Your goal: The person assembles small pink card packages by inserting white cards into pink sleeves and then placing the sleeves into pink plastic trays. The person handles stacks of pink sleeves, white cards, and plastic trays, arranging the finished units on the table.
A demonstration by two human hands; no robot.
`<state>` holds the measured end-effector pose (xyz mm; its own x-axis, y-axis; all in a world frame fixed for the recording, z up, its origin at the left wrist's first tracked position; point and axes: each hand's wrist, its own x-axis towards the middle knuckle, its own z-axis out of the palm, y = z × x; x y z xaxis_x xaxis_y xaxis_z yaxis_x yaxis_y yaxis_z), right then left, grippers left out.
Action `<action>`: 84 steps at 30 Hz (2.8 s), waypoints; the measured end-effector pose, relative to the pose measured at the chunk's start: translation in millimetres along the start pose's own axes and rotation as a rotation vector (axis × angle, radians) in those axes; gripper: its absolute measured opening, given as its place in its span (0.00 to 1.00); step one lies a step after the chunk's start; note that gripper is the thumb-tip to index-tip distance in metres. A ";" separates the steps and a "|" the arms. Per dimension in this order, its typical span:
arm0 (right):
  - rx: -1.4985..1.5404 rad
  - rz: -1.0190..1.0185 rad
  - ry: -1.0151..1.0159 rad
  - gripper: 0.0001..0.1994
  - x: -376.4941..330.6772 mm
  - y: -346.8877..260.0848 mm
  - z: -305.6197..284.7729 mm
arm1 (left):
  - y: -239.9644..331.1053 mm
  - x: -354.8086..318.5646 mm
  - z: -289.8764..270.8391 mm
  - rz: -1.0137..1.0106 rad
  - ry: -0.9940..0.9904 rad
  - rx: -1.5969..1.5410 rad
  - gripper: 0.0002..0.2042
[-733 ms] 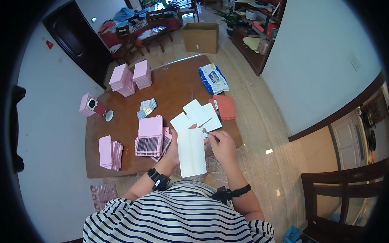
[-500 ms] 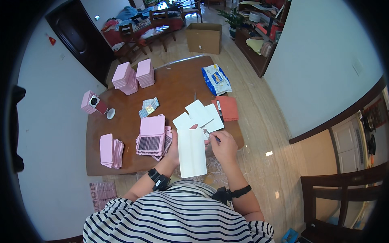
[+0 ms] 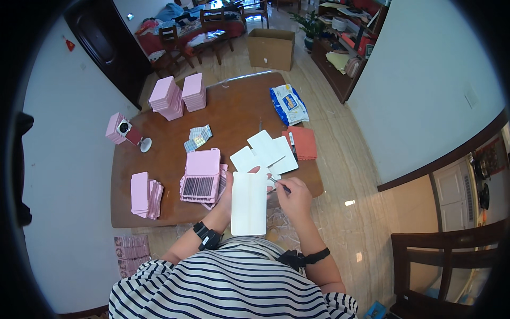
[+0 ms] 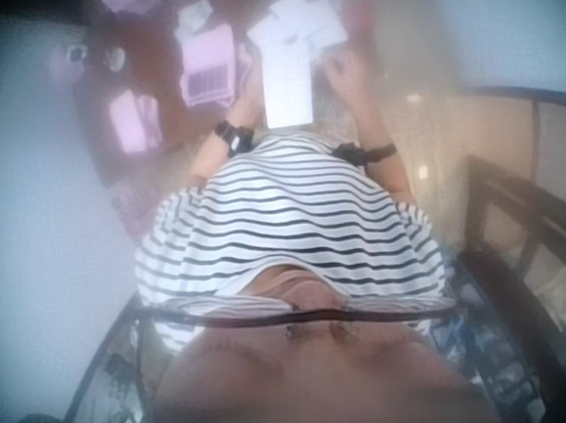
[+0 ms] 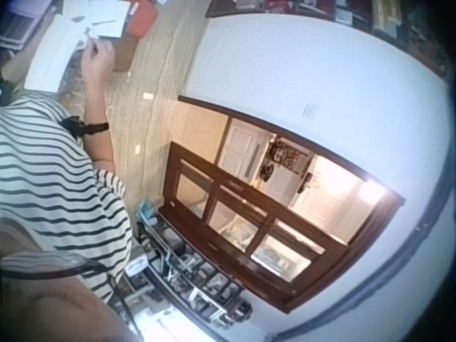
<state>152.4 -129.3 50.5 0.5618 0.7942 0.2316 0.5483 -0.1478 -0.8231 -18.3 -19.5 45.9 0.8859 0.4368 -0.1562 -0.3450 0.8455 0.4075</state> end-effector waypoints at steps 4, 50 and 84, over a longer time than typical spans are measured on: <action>-0.076 -0.014 0.011 0.07 2.6 -6.5 5.6 | 6.1 -1.4 0.2 -0.005 -0.031 -0.043 0.46; -0.202 0.190 -0.144 0.12 27.8 -31.8 170.2 | 200.8 -54.5 -238.2 0.547 1.090 1.672 0.22; 0.274 0.410 -0.176 0.09 38.6 -35.2 221.4 | 213.8 -73.8 -276.6 0.472 0.809 1.322 0.14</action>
<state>17.6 37.1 -26.4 0.5705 0.7942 -0.2092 0.1102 -0.3265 -0.9388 -243.1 214.0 -104.3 0.2502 0.9676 -0.0331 0.3477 -0.0579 0.9358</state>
